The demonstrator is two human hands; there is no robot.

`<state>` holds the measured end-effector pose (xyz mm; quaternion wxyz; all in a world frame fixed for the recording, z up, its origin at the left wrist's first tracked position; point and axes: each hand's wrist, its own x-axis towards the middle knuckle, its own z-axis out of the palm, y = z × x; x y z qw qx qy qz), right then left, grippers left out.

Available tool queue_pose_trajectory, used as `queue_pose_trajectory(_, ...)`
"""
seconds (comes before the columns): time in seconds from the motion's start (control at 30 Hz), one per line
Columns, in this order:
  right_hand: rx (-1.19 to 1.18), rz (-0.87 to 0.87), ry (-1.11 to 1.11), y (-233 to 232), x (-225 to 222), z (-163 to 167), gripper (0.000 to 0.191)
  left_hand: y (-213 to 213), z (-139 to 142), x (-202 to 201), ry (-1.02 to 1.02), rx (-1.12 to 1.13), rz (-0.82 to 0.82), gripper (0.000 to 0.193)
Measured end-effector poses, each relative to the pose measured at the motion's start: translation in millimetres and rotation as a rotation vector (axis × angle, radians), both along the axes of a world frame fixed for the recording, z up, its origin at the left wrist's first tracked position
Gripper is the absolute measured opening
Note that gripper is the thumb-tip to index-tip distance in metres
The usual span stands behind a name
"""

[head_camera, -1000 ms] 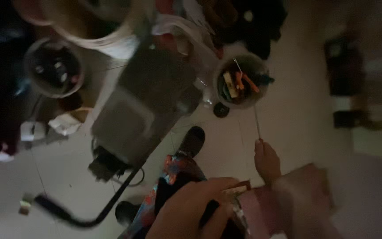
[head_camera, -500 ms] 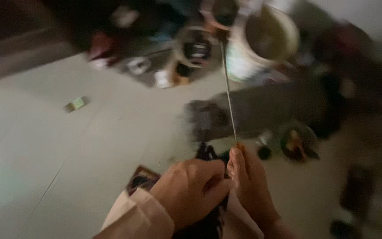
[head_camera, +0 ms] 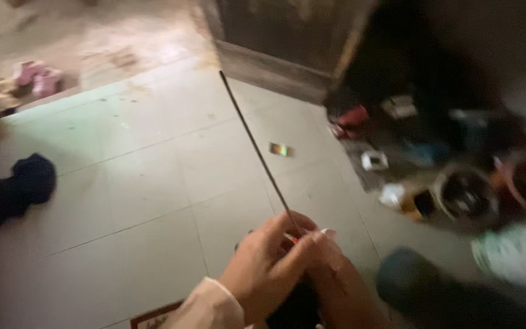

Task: The person takes carving tools from a bucket, carries them to a large tree root on the workshop floor, and scrapes and cleans the root's surface and crevices with a chisel-like blade and a small pointed tool, steadying the root with the other hand.

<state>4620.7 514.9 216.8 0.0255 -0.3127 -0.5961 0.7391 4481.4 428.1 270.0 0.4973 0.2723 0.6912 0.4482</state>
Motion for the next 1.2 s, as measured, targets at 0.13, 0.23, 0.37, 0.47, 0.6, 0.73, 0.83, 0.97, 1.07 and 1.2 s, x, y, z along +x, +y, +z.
queue_pose_trajectory(0.13,-0.22,0.058,0.038,33,-96,-6,0.046,16,1,-69,-0.115,0.177,0.091,0.033)
queue_pose_trajectory(0.23,-0.361,0.09,0.07,62,-183,-2,0.046,40,11,-151,-0.149,0.131,0.146,0.032)
queue_pose_trajectory(0.37,-0.456,0.082,0.188,118,-307,15,0.047,90,35,-270,-0.162,0.131,0.27,0.032)
queue_pose_trajectory(0.47,-0.701,0.293,0.542,162,-405,36,0.035,125,53,-354,-0.076,0.203,0.444,0.035)
queue_pose_trajectory(0.6,-0.416,0.318,0.072,197,-548,54,0.042,152,58,-463,-0.01,0.301,0.707,0.041)
queue_pose_trajectory(0.73,-0.531,0.319,0.108,189,-669,52,0.041,149,36,-567,-0.074,0.406,0.819,0.042)
queue_pose_trajectory(0.83,-0.53,0.327,0.029,171,-768,55,0.042,130,23,-658,0.073,0.304,0.824,0.041)
queue_pose_trajectory(0.97,-0.476,0.339,-0.1,156,-918,77,0.047,110,37,-803,0.139,0.201,0.82,0.042)
queue_pose_trajectory(1.07,-0.468,0.306,-0.195,144,-997,88,0.045,98,48,-886,0.092,0.23,0.808,0.042)
queue_pose_trajectory(1.2,-0.539,0.479,0.009,154,-1089,90,0.04,100,58,-981,-0.141,0.258,0.816,0.04)
